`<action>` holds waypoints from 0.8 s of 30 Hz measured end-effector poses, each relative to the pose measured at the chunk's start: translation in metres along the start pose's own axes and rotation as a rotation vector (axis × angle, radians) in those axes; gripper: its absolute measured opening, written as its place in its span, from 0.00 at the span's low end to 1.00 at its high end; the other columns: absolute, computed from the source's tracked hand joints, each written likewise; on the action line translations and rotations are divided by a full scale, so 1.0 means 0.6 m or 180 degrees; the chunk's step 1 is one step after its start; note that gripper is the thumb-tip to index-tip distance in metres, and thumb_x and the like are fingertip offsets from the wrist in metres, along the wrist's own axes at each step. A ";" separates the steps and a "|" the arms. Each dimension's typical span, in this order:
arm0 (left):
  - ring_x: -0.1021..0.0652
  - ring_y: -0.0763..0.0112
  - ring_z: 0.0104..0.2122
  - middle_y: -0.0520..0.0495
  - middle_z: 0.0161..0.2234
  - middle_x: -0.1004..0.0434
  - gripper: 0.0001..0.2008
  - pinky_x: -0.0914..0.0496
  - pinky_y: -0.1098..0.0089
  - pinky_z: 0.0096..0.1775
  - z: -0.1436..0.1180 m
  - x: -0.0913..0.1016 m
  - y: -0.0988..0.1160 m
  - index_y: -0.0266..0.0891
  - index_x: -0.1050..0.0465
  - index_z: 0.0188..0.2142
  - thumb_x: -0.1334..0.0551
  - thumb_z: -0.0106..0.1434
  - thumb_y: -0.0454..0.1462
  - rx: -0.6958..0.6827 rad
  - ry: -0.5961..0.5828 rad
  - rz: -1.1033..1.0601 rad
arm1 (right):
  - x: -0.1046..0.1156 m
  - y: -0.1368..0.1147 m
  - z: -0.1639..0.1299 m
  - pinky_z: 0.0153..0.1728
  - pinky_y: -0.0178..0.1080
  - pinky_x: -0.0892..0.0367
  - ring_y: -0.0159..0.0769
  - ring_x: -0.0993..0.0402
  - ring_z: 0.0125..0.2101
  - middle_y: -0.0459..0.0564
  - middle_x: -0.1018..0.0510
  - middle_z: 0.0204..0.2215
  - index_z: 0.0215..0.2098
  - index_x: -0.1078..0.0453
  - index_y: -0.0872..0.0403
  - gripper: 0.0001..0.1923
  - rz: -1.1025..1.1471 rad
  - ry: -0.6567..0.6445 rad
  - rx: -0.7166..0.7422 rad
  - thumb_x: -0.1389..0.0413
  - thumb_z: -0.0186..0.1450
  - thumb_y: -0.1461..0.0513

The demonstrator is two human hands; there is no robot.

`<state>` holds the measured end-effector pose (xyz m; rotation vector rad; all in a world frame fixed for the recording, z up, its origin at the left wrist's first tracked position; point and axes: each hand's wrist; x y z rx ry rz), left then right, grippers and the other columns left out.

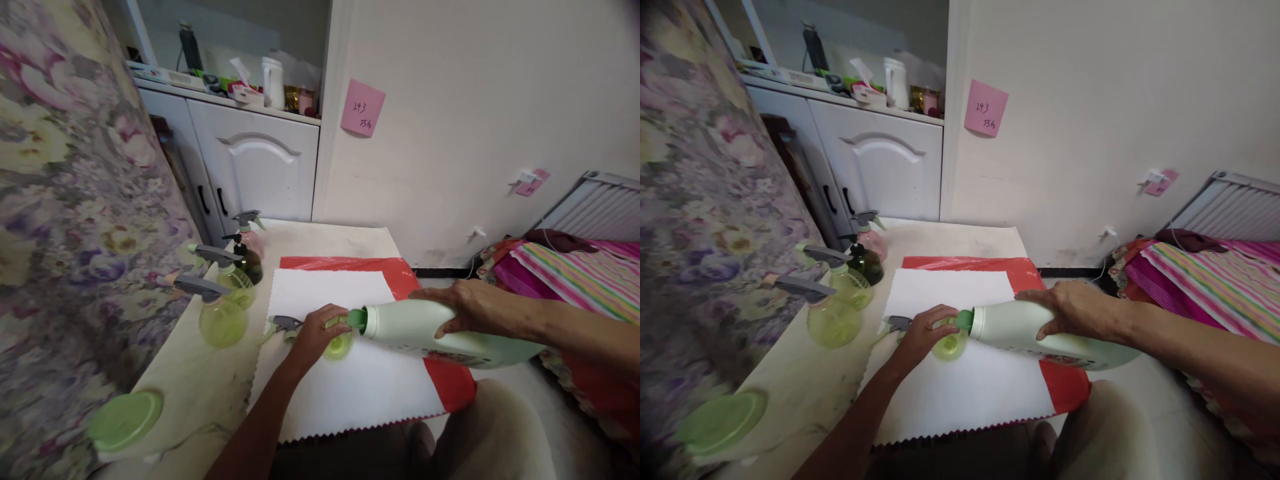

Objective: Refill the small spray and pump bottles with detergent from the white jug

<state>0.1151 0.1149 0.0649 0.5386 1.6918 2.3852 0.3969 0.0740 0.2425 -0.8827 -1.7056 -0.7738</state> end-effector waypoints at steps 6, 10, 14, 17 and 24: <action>0.23 0.63 0.41 0.46 0.40 0.22 0.09 0.33 0.65 0.46 0.001 -0.001 -0.003 0.40 0.23 0.38 0.35 0.57 0.36 0.0002 0.0026 -0.0048 | 0.003 -0.002 -0.002 0.25 0.35 0.41 0.37 0.30 0.22 0.47 0.24 0.24 0.61 0.39 0.46 0.31 -0.0005 0.0020 -0.0051 0.45 0.63 0.47; 0.23 0.63 0.41 0.46 0.39 0.22 0.09 0.32 0.65 0.46 0.000 -0.002 -0.005 0.40 0.23 0.39 0.35 0.58 0.37 -0.0067 -0.0015 -0.0052 | 0.004 -0.001 -0.002 0.25 0.34 0.40 0.36 0.30 0.22 0.47 0.24 0.23 0.61 0.39 0.47 0.31 0.0034 0.0016 -0.0020 0.45 0.63 0.47; 0.23 0.64 0.41 0.46 0.39 0.22 0.09 0.32 0.66 0.45 0.001 -0.001 -0.005 0.39 0.22 0.39 0.35 0.58 0.38 -0.0080 -0.0019 -0.0074 | 0.006 -0.004 -0.002 0.25 0.34 0.40 0.37 0.29 0.22 0.48 0.24 0.23 0.61 0.39 0.49 0.31 -0.0045 -0.0003 -0.0020 0.44 0.63 0.49; 0.23 0.64 0.40 0.46 0.39 0.22 0.09 0.32 0.66 0.45 0.002 -0.001 -0.003 0.40 0.22 0.38 0.35 0.58 0.38 -0.0057 -0.0010 -0.0065 | 0.007 -0.005 -0.002 0.25 0.34 0.40 0.37 0.29 0.22 0.48 0.24 0.23 0.61 0.39 0.48 0.31 -0.0047 0.0001 -0.0042 0.43 0.62 0.49; 0.23 0.63 0.40 0.46 0.39 0.22 0.09 0.32 0.65 0.45 0.000 -0.002 0.000 0.40 0.22 0.38 0.35 0.57 0.39 -0.0017 0.0011 -0.0063 | 0.001 0.001 -0.002 0.25 0.34 0.39 0.37 0.29 0.22 0.46 0.24 0.23 0.61 0.38 0.47 0.30 0.0081 0.0078 0.0005 0.41 0.62 0.52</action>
Point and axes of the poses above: each hand's wrist, its own z-axis towards the middle knuckle, its own x-axis out of the back of the hand, y = z × x
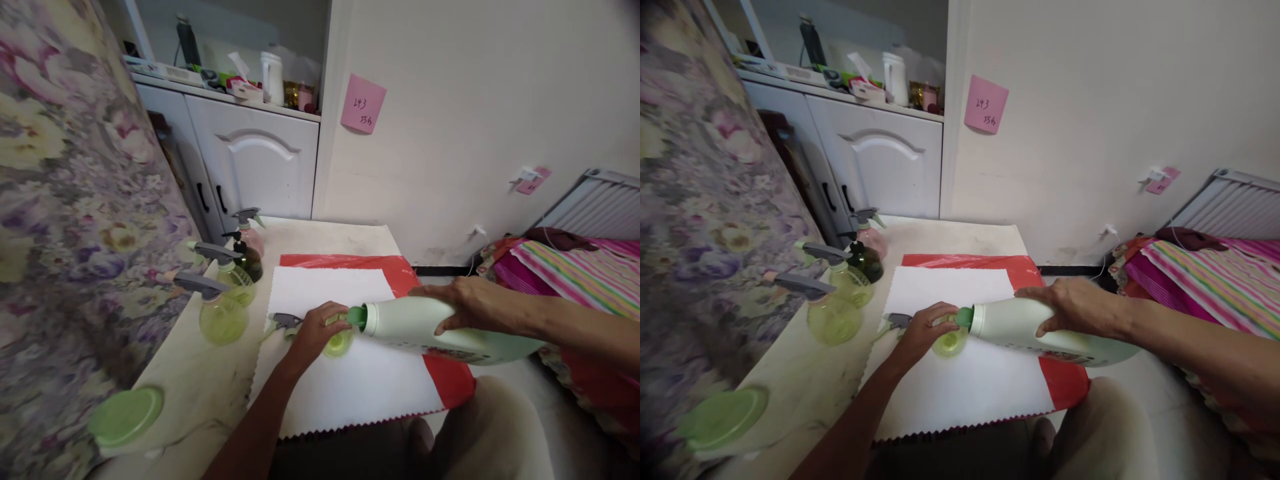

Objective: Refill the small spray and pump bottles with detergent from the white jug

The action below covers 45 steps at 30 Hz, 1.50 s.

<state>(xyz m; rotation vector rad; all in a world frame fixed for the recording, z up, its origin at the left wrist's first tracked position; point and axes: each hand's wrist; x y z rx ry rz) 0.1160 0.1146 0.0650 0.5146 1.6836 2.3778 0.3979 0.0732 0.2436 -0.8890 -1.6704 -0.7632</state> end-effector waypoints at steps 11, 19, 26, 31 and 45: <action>0.24 0.63 0.41 0.46 0.39 0.22 0.10 0.32 0.66 0.45 -0.001 0.000 -0.007 0.40 0.23 0.39 0.35 0.57 0.39 -0.0046 -0.0040 -0.0023 | 0.006 -0.007 0.000 0.27 0.35 0.36 0.40 0.26 0.25 0.48 0.23 0.25 0.60 0.38 0.48 0.30 0.0145 -0.0054 -0.0045 0.43 0.62 0.50; 0.23 0.64 0.40 0.47 0.39 0.22 0.09 0.33 0.66 0.45 0.000 -0.001 -0.011 0.40 0.22 0.38 0.34 0.57 0.38 -0.0039 0.0018 -0.0030 | 0.004 -0.002 0.000 0.28 0.36 0.34 0.41 0.24 0.28 0.50 0.21 0.28 0.61 0.40 0.48 0.31 0.0120 -0.0098 -0.0008 0.42 0.62 0.51; 0.24 0.64 0.40 0.47 0.39 0.22 0.09 0.33 0.67 0.44 -0.001 -0.001 -0.010 0.40 0.22 0.39 0.35 0.57 0.37 -0.0056 -0.0029 -0.0095 | 0.011 -0.011 0.000 0.28 0.36 0.34 0.42 0.23 0.28 0.49 0.20 0.27 0.61 0.39 0.48 0.30 0.0103 -0.0167 -0.0122 0.42 0.62 0.53; 0.24 0.64 0.41 0.47 0.39 0.22 0.09 0.34 0.67 0.45 -0.003 -0.001 -0.005 0.40 0.22 0.39 0.35 0.58 0.37 -0.0047 -0.0064 -0.0059 | 0.013 -0.014 -0.001 0.30 0.37 0.32 0.43 0.22 0.30 0.50 0.19 0.29 0.61 0.38 0.49 0.30 0.0168 -0.0152 -0.0119 0.41 0.62 0.53; 0.24 0.64 0.40 0.47 0.39 0.23 0.09 0.34 0.67 0.44 -0.002 -0.001 -0.003 0.40 0.23 0.39 0.36 0.58 0.37 -0.0072 -0.0072 -0.0007 | 0.005 -0.003 -0.004 0.31 0.39 0.30 0.46 0.20 0.33 0.52 0.17 0.35 0.61 0.39 0.48 0.30 0.0142 -0.0025 -0.0003 0.42 0.62 0.53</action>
Point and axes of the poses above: each hand's wrist, its own z-axis towards the middle knuckle, its own x-axis out of the back of the hand, y = z × x
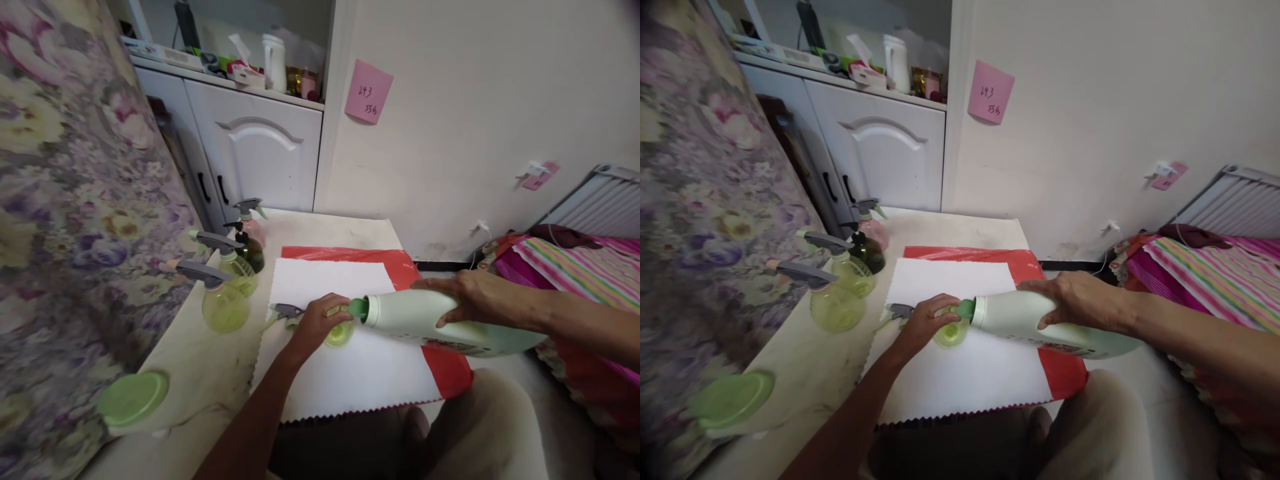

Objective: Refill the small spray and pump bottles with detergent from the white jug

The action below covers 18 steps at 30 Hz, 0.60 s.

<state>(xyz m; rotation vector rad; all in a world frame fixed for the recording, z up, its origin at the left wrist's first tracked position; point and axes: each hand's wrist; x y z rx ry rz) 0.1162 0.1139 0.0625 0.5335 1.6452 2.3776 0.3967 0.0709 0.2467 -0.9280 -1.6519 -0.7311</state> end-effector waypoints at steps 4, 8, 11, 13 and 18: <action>0.24 0.64 0.41 0.47 0.39 0.23 0.09 0.34 0.67 0.45 -0.001 -0.001 -0.001 0.40 0.23 0.39 0.35 0.58 0.37 -0.0003 0.0017 -0.0004 | 0.001 -0.001 0.001 0.32 0.39 0.30 0.47 0.20 0.34 0.51 0.17 0.35 0.61 0.40 0.47 0.30 -0.0008 -0.0097 -0.0061 0.42 0.63 0.53; 0.24 0.64 0.41 0.47 0.39 0.23 0.09 0.34 0.67 0.45 0.000 -0.001 -0.001 0.40 0.23 0.39 0.35 0.58 0.37 0.0008 0.0032 -0.0016 | -0.001 -0.001 0.001 0.31 0.39 0.30 0.47 0.20 0.34 0.51 0.17 0.35 0.61 0.38 0.47 0.30 0.0059 -0.0049 -0.0082 0.41 0.62 0.53; 0.24 0.64 0.41 0.47 0.39 0.23 0.09 0.34 0.67 0.45 0.000 0.000 -0.001 0.40 0.23 0.39 0.35 0.58 0.37 0.0011 0.0016 -0.0021 | -0.004 0.003 0.001 0.31 0.40 0.31 0.48 0.20 0.34 0.51 0.17 0.36 0.61 0.39 0.46 0.30 0.0055 0.0001 -0.0052 0.41 0.62 0.53; 0.24 0.63 0.41 0.46 0.39 0.23 0.09 0.34 0.67 0.45 0.000 0.001 -0.001 0.40 0.23 0.39 0.35 0.58 0.37 0.0013 -0.0006 -0.0010 | -0.005 0.004 0.001 0.30 0.40 0.31 0.48 0.20 0.34 0.51 0.17 0.35 0.61 0.39 0.45 0.30 0.0021 0.0028 -0.0011 0.42 0.62 0.52; 0.24 0.64 0.41 0.46 0.39 0.23 0.09 0.34 0.67 0.45 0.002 0.001 -0.002 0.40 0.23 0.39 0.35 0.58 0.37 0.0004 -0.0004 0.0005 | -0.004 0.002 0.000 0.31 0.40 0.31 0.48 0.20 0.34 0.51 0.18 0.35 0.61 0.39 0.46 0.30 -0.0053 -0.0046 -0.0080 0.42 0.62 0.52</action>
Point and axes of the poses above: each hand's wrist, its own z-axis towards the middle knuckle, its own x-axis out of the back of the hand, y = z × x
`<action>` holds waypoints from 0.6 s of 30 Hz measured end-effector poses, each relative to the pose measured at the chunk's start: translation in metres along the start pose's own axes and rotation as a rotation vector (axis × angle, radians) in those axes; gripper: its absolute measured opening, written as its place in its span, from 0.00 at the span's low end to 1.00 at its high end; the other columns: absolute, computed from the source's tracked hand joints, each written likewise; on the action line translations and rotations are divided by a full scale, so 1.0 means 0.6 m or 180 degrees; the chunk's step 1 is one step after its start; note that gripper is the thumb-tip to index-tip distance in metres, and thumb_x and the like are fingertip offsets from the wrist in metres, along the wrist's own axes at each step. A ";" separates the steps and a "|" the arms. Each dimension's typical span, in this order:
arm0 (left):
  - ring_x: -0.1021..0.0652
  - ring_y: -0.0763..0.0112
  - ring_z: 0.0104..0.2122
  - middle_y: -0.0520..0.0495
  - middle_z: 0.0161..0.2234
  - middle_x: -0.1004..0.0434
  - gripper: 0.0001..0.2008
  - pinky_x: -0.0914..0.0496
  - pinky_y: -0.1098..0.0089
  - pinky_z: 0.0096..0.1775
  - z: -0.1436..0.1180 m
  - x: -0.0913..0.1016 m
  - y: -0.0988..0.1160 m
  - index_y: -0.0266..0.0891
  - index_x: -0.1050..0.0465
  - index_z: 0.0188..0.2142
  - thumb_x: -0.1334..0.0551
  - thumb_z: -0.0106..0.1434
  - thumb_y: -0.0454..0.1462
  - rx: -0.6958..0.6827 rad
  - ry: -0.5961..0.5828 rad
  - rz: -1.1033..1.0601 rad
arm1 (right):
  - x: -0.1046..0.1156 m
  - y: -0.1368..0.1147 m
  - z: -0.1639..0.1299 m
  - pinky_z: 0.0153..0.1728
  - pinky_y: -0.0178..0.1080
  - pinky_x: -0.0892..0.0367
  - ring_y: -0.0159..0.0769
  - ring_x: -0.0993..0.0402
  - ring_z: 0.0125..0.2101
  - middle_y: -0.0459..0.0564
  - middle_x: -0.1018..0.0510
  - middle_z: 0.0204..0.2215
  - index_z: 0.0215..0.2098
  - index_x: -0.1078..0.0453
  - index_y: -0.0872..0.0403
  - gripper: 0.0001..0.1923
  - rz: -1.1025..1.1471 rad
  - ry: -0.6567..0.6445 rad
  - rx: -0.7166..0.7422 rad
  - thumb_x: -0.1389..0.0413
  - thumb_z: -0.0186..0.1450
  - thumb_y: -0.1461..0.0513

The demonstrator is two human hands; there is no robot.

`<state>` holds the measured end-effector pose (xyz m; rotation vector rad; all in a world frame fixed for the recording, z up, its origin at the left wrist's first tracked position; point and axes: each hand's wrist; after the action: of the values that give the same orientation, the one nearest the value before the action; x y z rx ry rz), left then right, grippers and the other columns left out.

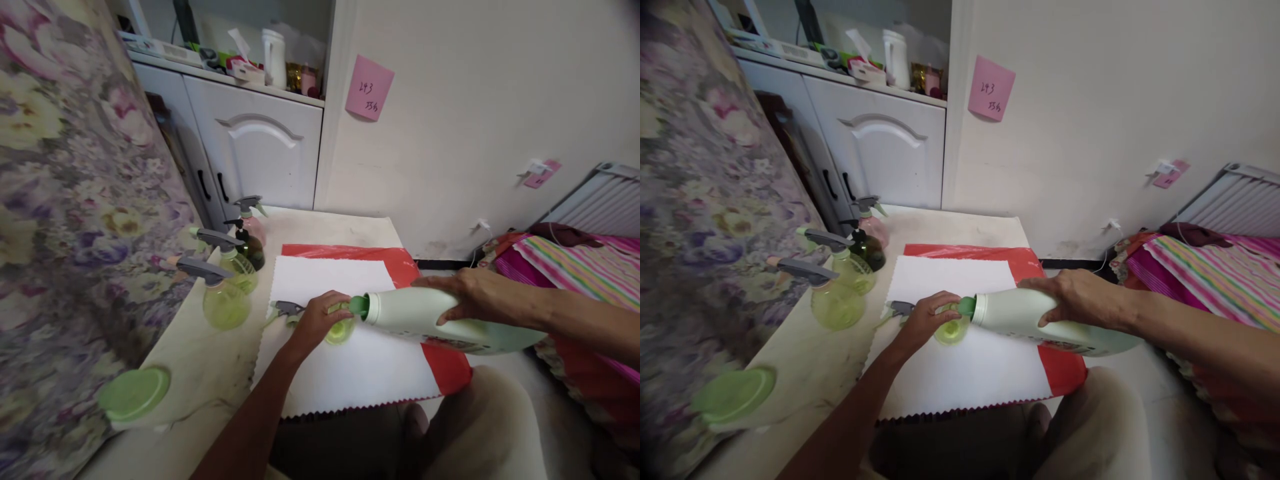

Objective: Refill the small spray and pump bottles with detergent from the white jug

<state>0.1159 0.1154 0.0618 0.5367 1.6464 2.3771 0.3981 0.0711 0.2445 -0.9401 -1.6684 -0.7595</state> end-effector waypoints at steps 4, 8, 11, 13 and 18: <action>0.24 0.64 0.41 0.46 0.39 0.23 0.09 0.34 0.68 0.44 0.000 -0.001 -0.002 0.40 0.23 0.39 0.35 0.58 0.37 -0.0013 0.0002 -0.0019 | 0.001 -0.001 0.000 0.31 0.40 0.30 0.47 0.20 0.33 0.50 0.17 0.34 0.61 0.39 0.45 0.30 0.0063 0.0028 -0.0004 0.42 0.62 0.53; 0.24 0.64 0.41 0.46 0.39 0.23 0.09 0.34 0.68 0.45 0.000 -0.002 -0.004 0.40 0.23 0.39 0.35 0.58 0.37 -0.0046 0.0002 0.0005 | 0.002 -0.001 0.000 0.29 0.38 0.31 0.46 0.20 0.32 0.49 0.18 0.33 0.61 0.38 0.45 0.30 0.0080 0.0016 -0.0009 0.41 0.61 0.54; 0.24 0.64 0.41 0.47 0.39 0.23 0.09 0.34 0.67 0.45 0.000 -0.002 -0.005 0.40 0.23 0.39 0.36 0.59 0.37 -0.0063 0.0004 0.0022 | 0.004 -0.002 0.000 0.30 0.38 0.31 0.46 0.21 0.33 0.49 0.18 0.34 0.61 0.39 0.45 0.30 0.0062 -0.0019 0.0009 0.41 0.62 0.53; 0.24 0.64 0.41 0.46 0.39 0.23 0.08 0.34 0.67 0.45 0.000 -0.002 -0.006 0.40 0.23 0.39 0.36 0.59 0.37 -0.0052 0.0006 0.0016 | 0.004 -0.003 0.000 0.31 0.39 0.30 0.46 0.21 0.34 0.51 0.18 0.35 0.61 0.39 0.46 0.30 0.0043 -0.0052 -0.0004 0.42 0.62 0.53; 0.24 0.64 0.41 0.46 0.39 0.23 0.09 0.33 0.67 0.45 -0.001 -0.002 -0.006 0.40 0.23 0.39 0.36 0.59 0.37 -0.0031 0.0023 0.0026 | -0.018 0.007 0.000 0.31 0.38 0.31 0.45 0.20 0.32 0.52 0.17 0.33 0.61 0.38 0.48 0.31 -0.0024 0.0066 -0.0036 0.42 0.62 0.49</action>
<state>0.1167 0.1158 0.0583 0.5348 1.6380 2.3945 0.4036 0.0706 0.2344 -0.9312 -1.6520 -0.7821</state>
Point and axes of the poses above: each hand's wrist, its own z-axis towards the middle knuckle, its own x-axis out of the back of the hand, y = z × x
